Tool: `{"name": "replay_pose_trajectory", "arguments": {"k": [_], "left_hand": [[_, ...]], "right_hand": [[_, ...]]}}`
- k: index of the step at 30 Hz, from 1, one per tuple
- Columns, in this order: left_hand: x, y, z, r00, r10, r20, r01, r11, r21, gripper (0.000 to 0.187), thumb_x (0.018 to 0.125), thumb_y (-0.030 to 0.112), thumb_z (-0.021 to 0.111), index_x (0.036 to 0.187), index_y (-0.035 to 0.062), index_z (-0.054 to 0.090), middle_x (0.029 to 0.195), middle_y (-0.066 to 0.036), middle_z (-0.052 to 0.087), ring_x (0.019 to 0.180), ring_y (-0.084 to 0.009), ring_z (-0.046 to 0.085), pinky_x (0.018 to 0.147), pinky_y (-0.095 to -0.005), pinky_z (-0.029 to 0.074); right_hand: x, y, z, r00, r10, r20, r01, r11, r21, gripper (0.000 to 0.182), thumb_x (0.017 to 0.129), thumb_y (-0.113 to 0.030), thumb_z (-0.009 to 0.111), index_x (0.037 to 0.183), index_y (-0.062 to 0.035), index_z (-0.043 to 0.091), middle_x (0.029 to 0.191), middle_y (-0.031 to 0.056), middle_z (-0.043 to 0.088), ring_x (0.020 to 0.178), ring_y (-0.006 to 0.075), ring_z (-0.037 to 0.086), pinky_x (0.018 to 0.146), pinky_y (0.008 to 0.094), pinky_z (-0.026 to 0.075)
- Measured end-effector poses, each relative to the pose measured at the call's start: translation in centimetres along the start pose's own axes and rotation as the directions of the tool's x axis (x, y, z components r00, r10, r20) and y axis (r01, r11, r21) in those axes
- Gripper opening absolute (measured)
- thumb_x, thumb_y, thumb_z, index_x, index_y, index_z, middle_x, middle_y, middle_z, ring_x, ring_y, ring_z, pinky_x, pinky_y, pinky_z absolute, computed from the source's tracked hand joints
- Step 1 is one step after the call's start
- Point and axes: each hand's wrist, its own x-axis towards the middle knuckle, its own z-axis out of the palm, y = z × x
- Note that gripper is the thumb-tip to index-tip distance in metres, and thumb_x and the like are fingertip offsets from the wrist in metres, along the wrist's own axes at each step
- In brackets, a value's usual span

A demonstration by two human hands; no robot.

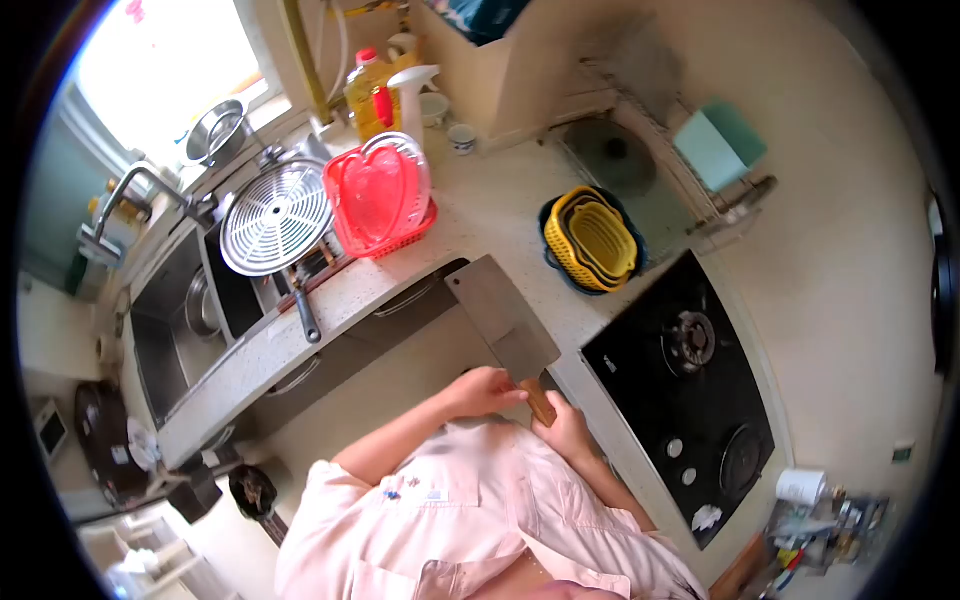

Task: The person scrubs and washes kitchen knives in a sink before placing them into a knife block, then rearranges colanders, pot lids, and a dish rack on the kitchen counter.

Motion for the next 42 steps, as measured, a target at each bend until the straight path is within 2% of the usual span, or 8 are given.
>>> {"name": "replay_pose_trajectory", "arguments": {"k": [2, 6, 10, 13, 17, 24, 32, 42], "left_hand": [[0.9, -2.6, -1.6, 0.999, 0.029, -0.024, -0.026, 0.994, 0.108, 0.032, 0.083, 0.034, 0.060, 0.091, 0.0044, 0.064, 0.076, -0.013, 0.065, 0.064, -0.0248, 0.061, 0.061, -0.0347, 0.047], [-0.6, -2.1, -6.9, 0.953, -0.158, -0.257, 0.184, 0.980, 0.079, 0.028, 0.084, 0.029, 0.060, 0.098, 0.0045, 0.062, 0.083, -0.013, 0.065, 0.073, -0.0218, 0.063, 0.066, -0.0315, 0.049], [-3.2, -3.7, -11.1, 0.790, -0.323, -0.521, 0.337, 0.939, -0.072, 0.030, 0.085, 0.026, 0.060, 0.102, 0.0020, 0.061, 0.088, -0.011, 0.065, 0.077, -0.0191, 0.063, 0.071, -0.0303, 0.050], [-5.4, -6.8, -12.8, 0.666, -0.364, -0.651, 0.265, 0.931, -0.250, 0.029, 0.084, 0.026, 0.060, 0.101, 0.0029, 0.062, 0.087, -0.012, 0.066, 0.078, -0.0198, 0.063, 0.070, -0.0312, 0.049], [-7.7, -8.0, -15.4, 0.602, -0.438, -0.668, 0.409, 0.887, -0.214, 0.029, 0.086, 0.022, 0.059, 0.106, 0.0010, 0.059, 0.090, -0.010, 0.066, 0.082, -0.0163, 0.063, 0.071, -0.0285, 0.050], [-10.4, -8.8, -18.2, 0.522, -0.387, -0.760, 0.448, 0.883, -0.142, 0.026, 0.081, 0.021, 0.061, 0.099, 0.0028, 0.061, 0.083, -0.012, 0.064, 0.071, -0.0236, 0.062, 0.067, -0.0354, 0.049], [-13.4, -11.7, -18.2, 0.289, -0.269, -0.919, 0.574, 0.817, -0.059, 0.026, 0.079, 0.018, 0.064, 0.099, 0.0026, 0.058, 0.078, -0.009, 0.058, 0.067, -0.0211, 0.057, 0.062, -0.0323, 0.046], [-12.4, -11.5, -18.0, 0.354, -0.277, -0.893, 0.502, 0.862, -0.069, 0.024, 0.078, 0.014, 0.063, 0.099, 0.0040, 0.058, 0.081, -0.009, 0.058, 0.066, -0.0208, 0.058, 0.062, -0.0317, 0.047]], "right_hand": [[2.5, 1.0, 1.1, 1.000, 0.005, -0.022, -0.006, 0.998, -0.055, 0.030, 0.069, -0.018, 0.065, 0.095, -0.0051, 0.055, 0.075, 0.0183, 0.061, 0.075, 0.0371, 0.061, 0.060, 0.0400, 0.047], [7.2, 2.1, 3.0, 0.996, -0.046, -0.080, 0.040, 0.996, -0.079, 0.030, 0.070, -0.018, 0.065, 0.095, -0.0053, 0.056, 0.076, 0.0190, 0.061, 0.076, 0.0374, 0.061, 0.061, 0.0406, 0.047], [12.0, 2.2, 4.4, 0.993, -0.040, -0.108, 0.021, 0.986, -0.166, 0.027, 0.069, -0.015, 0.061, 0.094, -0.0050, 0.057, 0.078, 0.0200, 0.062, 0.076, 0.0389, 0.060, 0.063, 0.0423, 0.047], [15.0, 1.4, 5.3, 0.979, -0.099, -0.176, 0.065, 0.979, -0.192, 0.029, 0.069, -0.015, 0.061, 0.096, -0.0049, 0.058, 0.077, 0.0202, 0.062, 0.075, 0.0389, 0.060, 0.064, 0.0434, 0.047], [18.9, -0.3, 6.2, 0.985, -0.055, -0.161, 0.023, 0.981, -0.194, 0.034, 0.069, -0.017, 0.061, 0.101, -0.0047, 0.058, 0.080, 0.0211, 0.062, 0.076, 0.0400, 0.060, 0.066, 0.0468, 0.047], [23.9, -3.6, 7.3, 0.986, -0.075, -0.150, 0.040, 0.973, -0.227, 0.035, 0.069, -0.017, 0.063, 0.102, -0.0062, 0.058, 0.082, 0.0202, 0.063, 0.080, 0.0388, 0.060, 0.068, 0.0438, 0.047], [27.1, -3.6, 9.0, 0.984, -0.154, -0.089, 0.131, 0.967, -0.220, 0.037, 0.068, -0.018, 0.063, 0.104, -0.0076, 0.058, 0.086, 0.0192, 0.063, 0.082, 0.0378, 0.060, 0.069, 0.0433, 0.048], [27.5, -3.5, 8.0, 0.992, -0.116, -0.053, 0.101, 0.966, -0.236, 0.036, 0.069, -0.017, 0.062, 0.104, -0.0097, 0.058, 0.083, 0.0197, 0.062, 0.082, 0.0390, 0.059, 0.068, 0.0429, 0.047]]}}
